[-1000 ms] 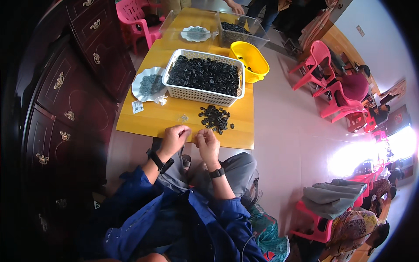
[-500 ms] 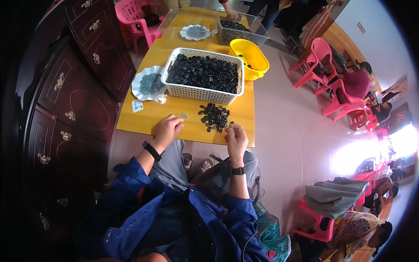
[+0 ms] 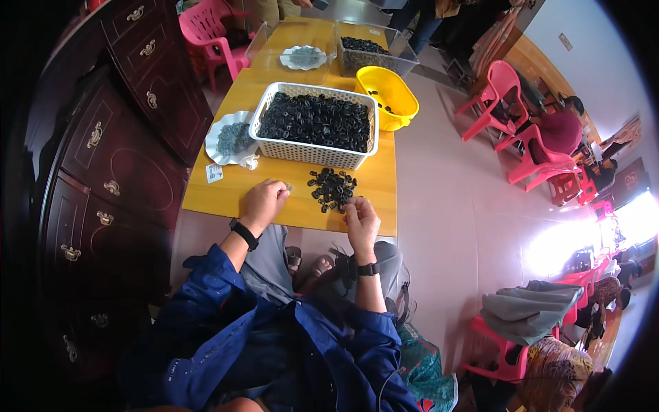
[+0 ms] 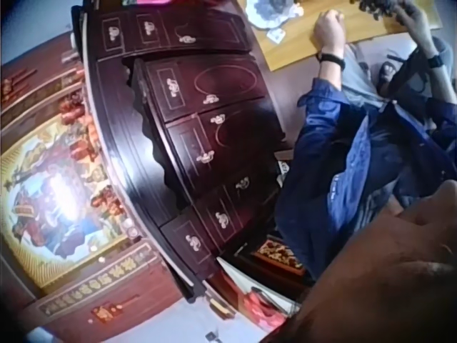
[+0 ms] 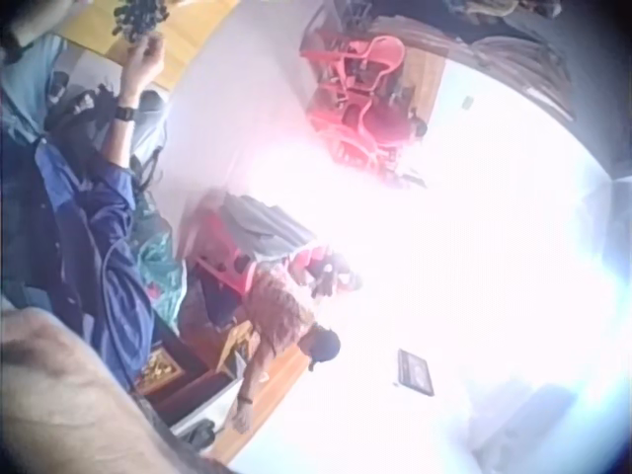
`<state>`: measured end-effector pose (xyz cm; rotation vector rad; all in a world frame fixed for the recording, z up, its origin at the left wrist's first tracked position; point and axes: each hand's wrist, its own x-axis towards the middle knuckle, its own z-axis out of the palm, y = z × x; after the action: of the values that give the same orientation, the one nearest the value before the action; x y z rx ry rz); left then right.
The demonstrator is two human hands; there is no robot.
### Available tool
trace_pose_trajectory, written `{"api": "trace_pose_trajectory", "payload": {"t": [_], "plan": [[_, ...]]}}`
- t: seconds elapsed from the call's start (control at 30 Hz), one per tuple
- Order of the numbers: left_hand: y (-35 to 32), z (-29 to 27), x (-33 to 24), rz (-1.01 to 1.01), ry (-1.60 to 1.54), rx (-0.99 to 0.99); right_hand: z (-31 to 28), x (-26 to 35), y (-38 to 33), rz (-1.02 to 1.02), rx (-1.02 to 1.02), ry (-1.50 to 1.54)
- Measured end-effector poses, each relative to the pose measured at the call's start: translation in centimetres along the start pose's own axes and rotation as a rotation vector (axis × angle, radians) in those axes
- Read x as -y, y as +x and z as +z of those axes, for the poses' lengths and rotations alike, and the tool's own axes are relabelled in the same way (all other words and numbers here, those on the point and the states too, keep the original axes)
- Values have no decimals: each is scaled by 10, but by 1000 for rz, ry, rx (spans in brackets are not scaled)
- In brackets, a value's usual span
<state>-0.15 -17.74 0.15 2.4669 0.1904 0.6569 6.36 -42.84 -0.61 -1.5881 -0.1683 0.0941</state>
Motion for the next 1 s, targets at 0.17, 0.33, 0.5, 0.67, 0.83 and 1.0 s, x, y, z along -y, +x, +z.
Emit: {"api": "trace_pose_trajectory", "payload": {"t": [0.17, 0.33, 0.5, 0.67, 0.83, 1.0], "plan": [[-1, 2, 2, -10, 11, 2, 5, -2, 0, -17, 35, 3], [2, 1, -3, -14, -2, 8, 5, -3, 1, -40, 20, -20], [8, 4, -4, 2, -13, -15, 4, -9, 3, -132, 30, -110], [7, 13, 0, 65, 43, -8, 3, -18, 1, -152, -11, -124], [0, 19, 8, 97, 169, 9, 12, -9, -8, -152, -3, -131], [-1, 17, 10, 137, 240, 59, 20, 1, -18, -81, 72, -70]]}}
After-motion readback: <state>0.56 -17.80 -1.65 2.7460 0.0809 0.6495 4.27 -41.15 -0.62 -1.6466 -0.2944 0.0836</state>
